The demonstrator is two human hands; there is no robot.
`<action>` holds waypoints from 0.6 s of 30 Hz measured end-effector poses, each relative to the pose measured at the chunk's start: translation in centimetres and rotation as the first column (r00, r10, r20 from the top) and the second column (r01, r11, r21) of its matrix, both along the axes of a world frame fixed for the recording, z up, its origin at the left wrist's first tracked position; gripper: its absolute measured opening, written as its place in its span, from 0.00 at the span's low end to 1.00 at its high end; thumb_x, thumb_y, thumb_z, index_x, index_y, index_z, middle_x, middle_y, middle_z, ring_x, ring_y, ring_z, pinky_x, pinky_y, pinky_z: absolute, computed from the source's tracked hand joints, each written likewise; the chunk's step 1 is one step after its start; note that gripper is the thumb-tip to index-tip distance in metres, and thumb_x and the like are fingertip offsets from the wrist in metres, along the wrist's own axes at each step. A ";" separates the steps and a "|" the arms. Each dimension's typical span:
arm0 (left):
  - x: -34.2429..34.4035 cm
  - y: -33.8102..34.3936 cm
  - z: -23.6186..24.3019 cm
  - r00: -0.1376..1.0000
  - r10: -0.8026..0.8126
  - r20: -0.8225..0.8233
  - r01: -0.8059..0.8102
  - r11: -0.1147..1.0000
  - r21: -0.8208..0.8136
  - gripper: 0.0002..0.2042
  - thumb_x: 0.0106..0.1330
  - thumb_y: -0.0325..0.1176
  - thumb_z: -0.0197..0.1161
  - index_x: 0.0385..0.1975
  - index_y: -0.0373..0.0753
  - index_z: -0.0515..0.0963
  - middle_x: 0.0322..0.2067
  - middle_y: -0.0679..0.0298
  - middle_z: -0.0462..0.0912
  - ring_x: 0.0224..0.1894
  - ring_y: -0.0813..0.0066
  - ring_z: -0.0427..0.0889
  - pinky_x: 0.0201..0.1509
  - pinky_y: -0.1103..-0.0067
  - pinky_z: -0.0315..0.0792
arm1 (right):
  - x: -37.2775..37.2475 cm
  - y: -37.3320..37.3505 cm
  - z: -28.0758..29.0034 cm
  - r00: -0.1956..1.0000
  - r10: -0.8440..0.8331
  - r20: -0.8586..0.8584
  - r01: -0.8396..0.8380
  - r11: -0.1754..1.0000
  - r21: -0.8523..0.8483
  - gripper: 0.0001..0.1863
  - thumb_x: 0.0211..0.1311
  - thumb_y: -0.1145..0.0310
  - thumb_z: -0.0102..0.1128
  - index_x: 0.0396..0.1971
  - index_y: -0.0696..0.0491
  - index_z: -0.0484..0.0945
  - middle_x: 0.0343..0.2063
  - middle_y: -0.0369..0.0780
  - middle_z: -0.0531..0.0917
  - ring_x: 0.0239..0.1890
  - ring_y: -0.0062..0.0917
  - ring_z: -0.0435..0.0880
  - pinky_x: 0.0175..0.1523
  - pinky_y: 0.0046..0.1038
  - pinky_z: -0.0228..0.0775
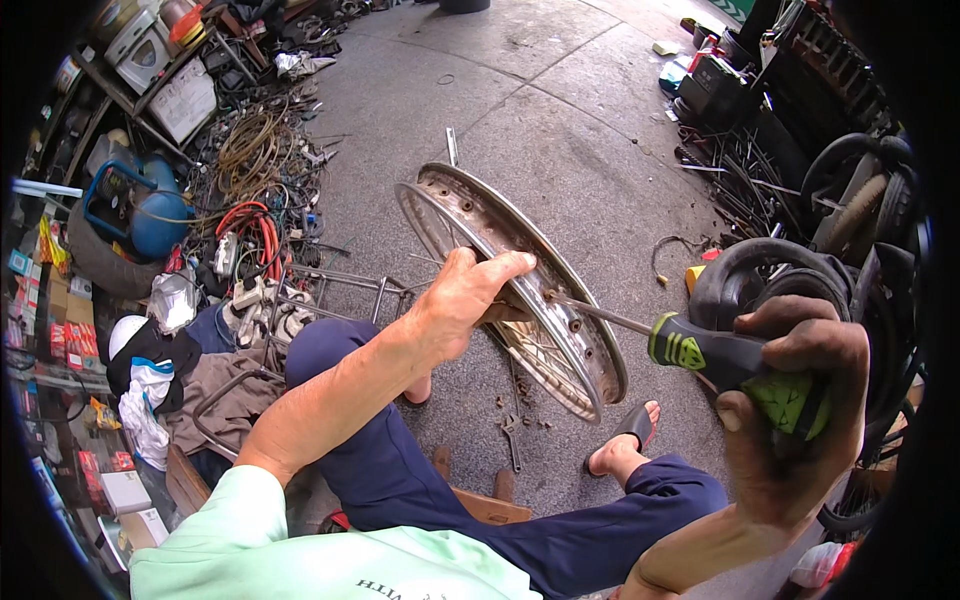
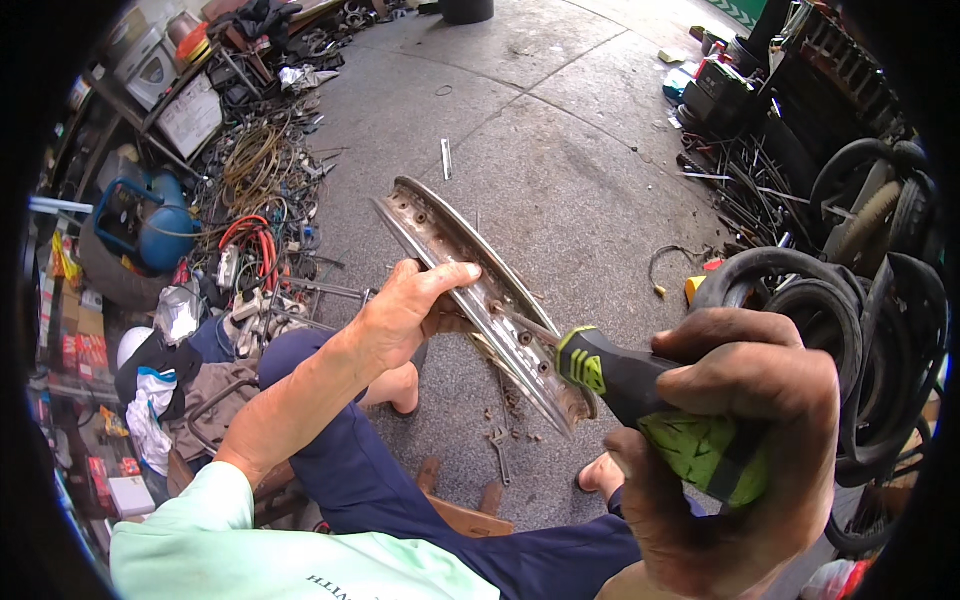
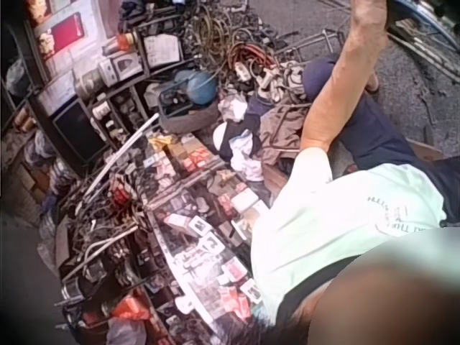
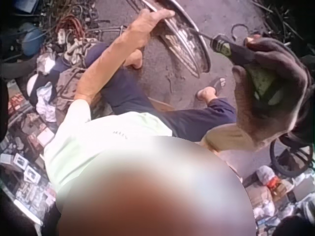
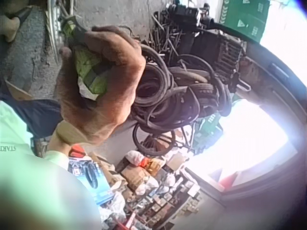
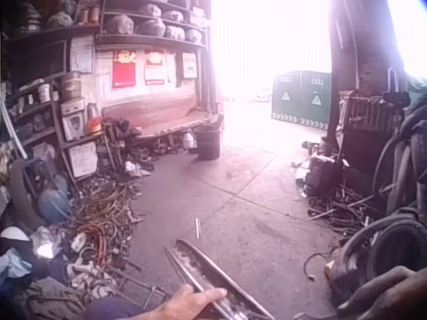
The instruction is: The person sits on the floor and uses a screwdriver to adjust the spokes of a bicycle wheel. They rotate the wheel and repeatedly tighten or loosen individual spokes to true the rim.
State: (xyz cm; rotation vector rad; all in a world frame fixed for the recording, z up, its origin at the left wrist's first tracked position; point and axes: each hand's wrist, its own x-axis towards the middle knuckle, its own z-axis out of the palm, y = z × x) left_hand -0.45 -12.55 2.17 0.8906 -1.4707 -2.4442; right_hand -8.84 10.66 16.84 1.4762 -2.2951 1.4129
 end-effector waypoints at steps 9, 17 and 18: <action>0.4 0.5 -0.1 0.999 -0.032 0.002 0.032 0.997 -0.067 0.12 0.66 0.39 0.63 0.35 0.34 0.81 0.31 0.63 0.84 0.32 0.77 0.83 0.42 0.76 0.78 | 0.8 0.9 0.1 0.956 -0.274 -0.107 0.286 0.949 0.132 0.21 0.62 0.60 0.69 0.45 0.57 0.71 0.34 0.35 0.75 0.37 0.16 0.74 0.40 0.19 0.66; 0.6 0.1 -0.1 0.998 -0.065 0.023 0.065 0.998 -0.020 0.13 0.67 0.37 0.65 0.42 0.33 0.79 0.36 0.59 0.86 0.37 0.72 0.86 0.47 0.69 0.83 | 0.4 1.3 0.2 0.978 -0.209 0.014 0.206 0.972 0.114 0.26 0.55 0.57 0.74 0.45 0.57 0.71 0.37 0.40 0.75 0.40 0.21 0.73 0.47 0.20 0.66; 0.7 0.1 -0.6 0.998 -0.033 0.043 0.035 0.999 -0.034 0.13 0.67 0.37 0.65 0.42 0.33 0.78 0.36 0.59 0.86 0.37 0.72 0.86 0.48 0.70 0.83 | 0.4 1.2 0.1 0.979 -0.202 0.032 0.198 0.974 0.110 0.26 0.56 0.56 0.74 0.45 0.57 0.71 0.37 0.40 0.75 0.40 0.21 0.73 0.47 0.20 0.67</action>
